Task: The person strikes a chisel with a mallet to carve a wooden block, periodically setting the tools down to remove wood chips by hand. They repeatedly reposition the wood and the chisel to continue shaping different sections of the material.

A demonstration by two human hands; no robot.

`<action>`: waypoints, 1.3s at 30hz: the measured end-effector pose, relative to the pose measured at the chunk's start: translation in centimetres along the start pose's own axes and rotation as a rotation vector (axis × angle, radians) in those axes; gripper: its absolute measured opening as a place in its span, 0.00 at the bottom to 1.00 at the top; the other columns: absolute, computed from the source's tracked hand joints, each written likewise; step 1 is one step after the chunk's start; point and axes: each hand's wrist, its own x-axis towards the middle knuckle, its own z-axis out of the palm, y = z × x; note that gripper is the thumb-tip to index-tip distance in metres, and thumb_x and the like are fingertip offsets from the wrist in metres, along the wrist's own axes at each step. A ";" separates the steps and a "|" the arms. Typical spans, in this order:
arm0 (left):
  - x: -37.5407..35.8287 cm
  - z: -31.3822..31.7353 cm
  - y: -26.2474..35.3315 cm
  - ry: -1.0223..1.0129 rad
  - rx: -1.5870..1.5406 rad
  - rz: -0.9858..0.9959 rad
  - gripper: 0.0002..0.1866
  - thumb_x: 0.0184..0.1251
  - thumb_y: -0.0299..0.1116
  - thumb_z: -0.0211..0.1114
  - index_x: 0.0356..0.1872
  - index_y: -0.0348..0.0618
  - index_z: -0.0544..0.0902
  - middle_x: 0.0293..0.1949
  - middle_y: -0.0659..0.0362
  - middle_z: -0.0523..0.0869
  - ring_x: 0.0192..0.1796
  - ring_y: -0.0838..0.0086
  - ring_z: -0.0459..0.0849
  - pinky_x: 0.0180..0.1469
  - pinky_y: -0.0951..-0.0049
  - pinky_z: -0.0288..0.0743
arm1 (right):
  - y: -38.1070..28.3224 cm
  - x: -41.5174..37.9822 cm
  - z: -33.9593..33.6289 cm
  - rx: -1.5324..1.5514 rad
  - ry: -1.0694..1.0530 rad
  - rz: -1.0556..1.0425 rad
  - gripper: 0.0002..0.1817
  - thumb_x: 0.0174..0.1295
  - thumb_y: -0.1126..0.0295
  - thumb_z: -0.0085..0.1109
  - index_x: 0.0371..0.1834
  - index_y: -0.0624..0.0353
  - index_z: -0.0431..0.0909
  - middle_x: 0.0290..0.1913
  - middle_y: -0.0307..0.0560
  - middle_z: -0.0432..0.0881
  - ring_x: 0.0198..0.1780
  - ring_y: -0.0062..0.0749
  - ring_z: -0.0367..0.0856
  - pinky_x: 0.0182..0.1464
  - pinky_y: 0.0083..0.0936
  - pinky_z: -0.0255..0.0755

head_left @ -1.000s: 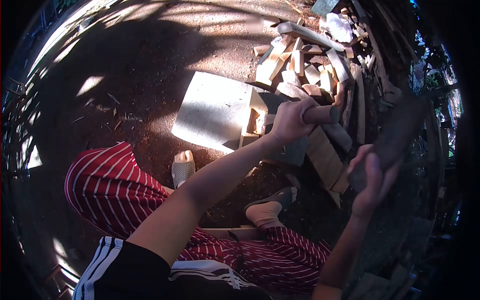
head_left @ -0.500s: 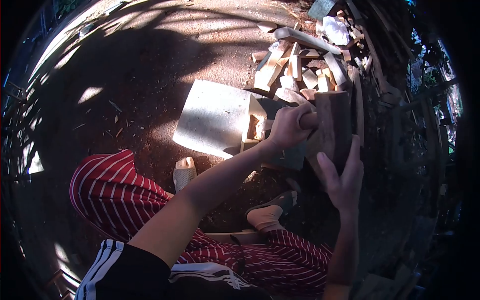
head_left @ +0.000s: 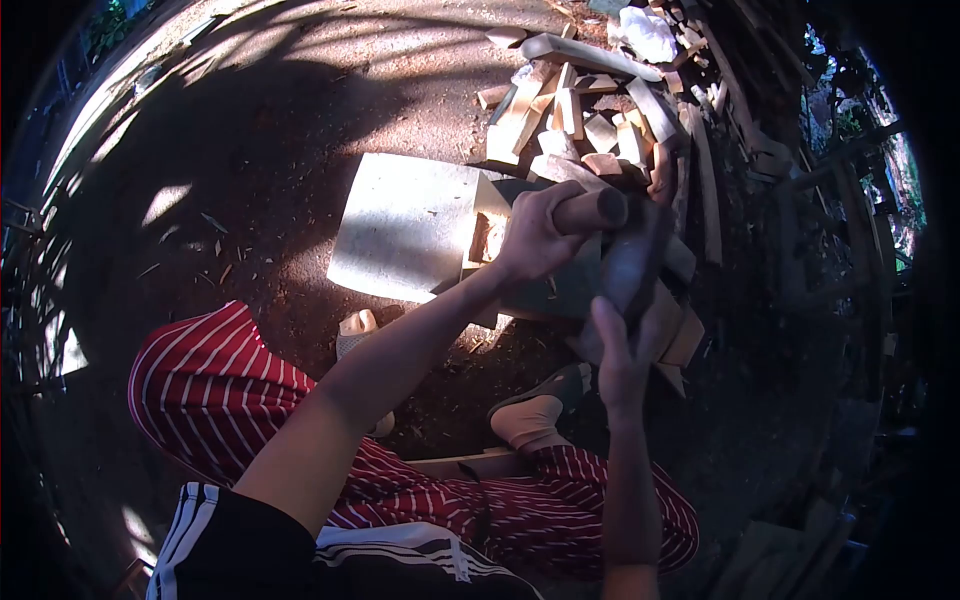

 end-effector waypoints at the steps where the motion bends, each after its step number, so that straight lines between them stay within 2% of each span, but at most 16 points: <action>1: -0.2 -0.4 -0.3 -0.012 0.007 0.003 0.16 0.45 0.30 0.70 0.38 0.40 0.81 0.31 0.47 0.85 0.37 0.54 0.86 0.38 0.65 0.78 | 1.0 -0.7 1.0 0.061 0.012 0.115 0.33 0.62 0.61 0.61 0.63 0.71 0.60 0.51 0.53 0.76 0.51 0.32 0.75 0.55 0.26 0.67; 3: -0.2 -1.1 -0.3 -0.015 -0.069 0.004 0.19 0.45 0.29 0.70 0.42 0.38 0.81 0.35 0.49 0.86 0.39 0.60 0.87 0.41 0.66 0.78 | 2.8 -1.7 2.3 0.143 -0.013 0.121 0.32 0.62 0.62 0.61 0.62 0.70 0.61 0.50 0.51 0.76 0.51 0.31 0.75 0.54 0.26 0.68; 4: -0.3 -1.6 -0.1 -0.055 -0.035 -0.005 0.09 0.60 0.27 0.66 0.41 0.39 0.81 0.37 0.61 0.85 0.41 0.80 0.82 0.44 0.76 0.76 | 3.3 -1.9 2.7 0.217 -0.056 0.130 0.30 0.62 0.62 0.61 0.61 0.70 0.62 0.50 0.50 0.76 0.50 0.31 0.75 0.54 0.25 0.68; 8: -0.2 -2.2 0.8 -0.056 -0.174 -0.210 0.14 0.55 0.32 0.71 0.42 0.39 0.81 0.34 0.62 0.84 0.38 0.83 0.81 0.41 0.77 0.76 | 3.3 -2.6 3.5 0.281 -0.015 0.249 0.29 0.63 0.62 0.59 0.60 0.69 0.62 0.49 0.48 0.76 0.49 0.29 0.75 0.52 0.24 0.68; 11: -0.3 -1.9 1.3 -0.016 -0.185 -0.168 0.06 0.63 0.30 0.68 0.37 0.40 0.82 0.32 0.64 0.85 0.36 0.84 0.83 0.39 0.79 0.77 | 3.6 -3.1 3.2 0.119 -0.034 0.368 0.30 0.62 0.57 0.59 0.59 0.65 0.62 0.44 0.53 0.81 0.45 0.39 0.81 0.48 0.32 0.73; 14: -0.2 -0.7 -0.2 0.009 -0.137 -0.141 0.11 0.56 0.30 0.70 0.38 0.39 0.81 0.31 0.59 0.85 0.35 0.78 0.83 0.39 0.75 0.77 | 6.0 -3.6 4.0 -0.668 -0.374 0.171 0.36 0.56 0.45 0.58 0.58 0.59 0.60 0.33 0.65 0.82 0.36 0.64 0.82 0.39 0.51 0.75; 16: 0.0 0.4 -1.2 0.046 -0.003 -0.083 0.17 0.46 0.31 0.71 0.39 0.39 0.81 0.30 0.51 0.85 0.32 0.66 0.85 0.39 0.68 0.76 | 5.8 -4.0 5.4 -0.752 -0.403 0.082 0.35 0.56 0.46 0.58 0.57 0.60 0.61 0.31 0.63 0.83 0.34 0.61 0.83 0.36 0.52 0.75; 19: 0.5 1.1 -1.2 -0.031 0.033 -0.009 0.17 0.46 0.32 0.71 0.40 0.40 0.82 0.30 0.49 0.85 0.32 0.62 0.86 0.38 0.68 0.76 | 6.7 -4.4 6.8 -0.879 -0.435 -0.025 0.34 0.55 0.49 0.59 0.56 0.62 0.61 0.28 0.60 0.83 0.31 0.57 0.84 0.33 0.51 0.76; 21: 1.0 0.8 -1.3 -0.058 0.010 -0.046 0.17 0.48 0.32 0.72 0.40 0.39 0.82 0.30 0.52 0.86 0.32 0.67 0.86 0.38 0.68 0.77 | 6.6 -4.3 6.6 -0.906 -0.397 0.022 0.34 0.54 0.50 0.61 0.57 0.61 0.61 0.31 0.60 0.83 0.31 0.54 0.85 0.34 0.50 0.76; 23: 1.9 0.1 -1.2 -0.190 -0.100 -0.097 0.10 0.60 0.32 0.69 0.38 0.37 0.82 0.33 0.61 0.85 0.36 0.83 0.81 0.38 0.77 0.76 | 6.3 -3.6 6.3 -0.906 -0.405 0.043 0.34 0.54 0.50 0.61 0.57 0.61 0.61 0.31 0.59 0.84 0.31 0.53 0.85 0.34 0.49 0.76; 25: 1.9 0.5 -0.7 -0.198 -0.078 -0.069 0.09 0.61 0.31 0.69 0.37 0.38 0.82 0.29 0.64 0.85 0.33 0.84 0.81 0.36 0.78 0.77 | 6.3 -3.7 6.2 -0.901 -0.412 0.060 0.34 0.54 0.50 0.61 0.56 0.61 0.61 0.30 0.58 0.84 0.30 0.52 0.85 0.33 0.49 0.76; 27: 2.0 1.0 -1.0 -0.082 0.015 -0.012 0.11 0.56 0.33 0.70 0.38 0.38 0.83 0.28 0.60 0.85 0.32 0.80 0.81 0.36 0.75 0.75 | 6.4 -4.0 6.4 -0.894 -0.418 0.042 0.35 0.54 0.50 0.61 0.57 0.62 0.61 0.29 0.57 0.84 0.29 0.51 0.85 0.32 0.48 0.76; 29: 4.4 -0.1 -1.4 0.027 -0.024 -0.284 0.10 0.57 0.33 0.70 0.29 0.37 0.81 0.23 0.61 0.82 0.24 0.81 0.78 0.26 0.77 0.70 | 6.6 -4.1 6.6 -0.910 -0.387 0.020 0.35 0.54 0.50 0.60 0.57 0.62 0.61 0.28 0.57 0.84 0.28 0.51 0.85 0.32 0.46 0.76; 33: 8.8 -5.8 -4.1 0.416 -0.330 -0.447 0.14 0.58 0.32 0.69 0.20 0.44 0.71 0.14 0.65 0.71 0.11 0.83 0.65 0.14 0.77 0.56 | 7.3 -4.5 6.6 -0.878 -0.347 -0.011 0.36 0.54 0.50 0.60 0.59 0.62 0.62 0.25 0.54 0.83 0.26 0.50 0.85 0.30 0.44 0.77; 37: 5.3 -7.0 -3.6 0.447 -0.435 -0.371 0.13 0.62 0.30 0.66 0.25 0.44 0.69 0.14 0.63 0.70 0.12 0.81 0.66 0.14 0.78 0.57 | 6.9 -4.4 6.6 -0.895 -0.368 0.050 0.34 0.53 0.51 0.61 0.57 0.62 0.63 0.25 0.55 0.83 0.27 0.50 0.85 0.30 0.44 0.77; 39: 2.9 -6.8 -2.6 0.513 -0.540 -0.198 0.13 0.63 0.30 0.66 0.25 0.43 0.69 0.15 0.62 0.71 0.13 0.81 0.66 0.14 0.78 0.58 | 7.1 -4.6 6.5 -0.863 -0.334 0.001 0.32 0.53 0.52 0.61 0.54 0.61 0.64 0.26 0.56 0.83 0.27 0.50 0.85 0.31 0.45 0.77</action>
